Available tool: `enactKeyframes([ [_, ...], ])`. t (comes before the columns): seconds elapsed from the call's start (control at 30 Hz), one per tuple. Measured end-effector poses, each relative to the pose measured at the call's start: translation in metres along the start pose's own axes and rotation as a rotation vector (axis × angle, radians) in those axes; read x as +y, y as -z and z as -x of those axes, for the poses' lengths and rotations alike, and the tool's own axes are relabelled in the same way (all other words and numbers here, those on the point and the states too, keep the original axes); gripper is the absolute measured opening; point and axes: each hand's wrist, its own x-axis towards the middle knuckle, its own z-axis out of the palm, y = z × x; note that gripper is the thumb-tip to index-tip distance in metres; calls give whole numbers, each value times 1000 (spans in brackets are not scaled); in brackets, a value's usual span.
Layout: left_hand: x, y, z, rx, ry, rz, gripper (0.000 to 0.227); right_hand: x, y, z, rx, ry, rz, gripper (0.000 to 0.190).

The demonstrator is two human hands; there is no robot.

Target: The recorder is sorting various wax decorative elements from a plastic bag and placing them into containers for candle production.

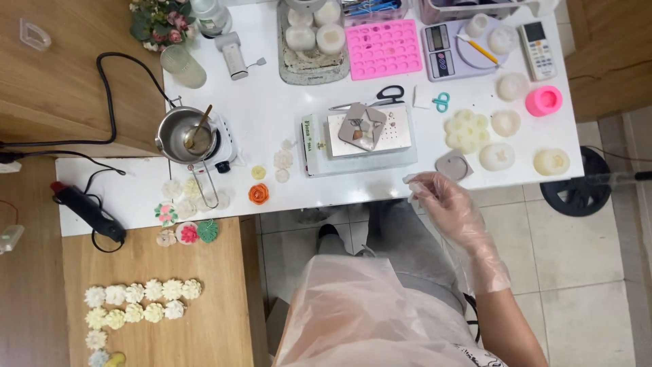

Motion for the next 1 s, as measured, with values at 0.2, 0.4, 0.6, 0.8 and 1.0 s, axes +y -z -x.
enactKeyframes([
  [0.2,-65,18,-40,177,-45,-32,77,-32,40,-90,-93,160,233,26],
  [0.4,-147,65,5,620,43,139,72,-46,43,-170,-343,631,484,40],
  [0.6,-182,65,15,1002,-9,-14,54,-57,26,-192,-481,766,604,37],
  [0.8,-171,74,13,919,159,-25,42,-64,18,-191,-470,660,803,38],
  [1.0,-158,88,7,956,251,-20,41,-49,17,-201,-416,719,733,28],
])
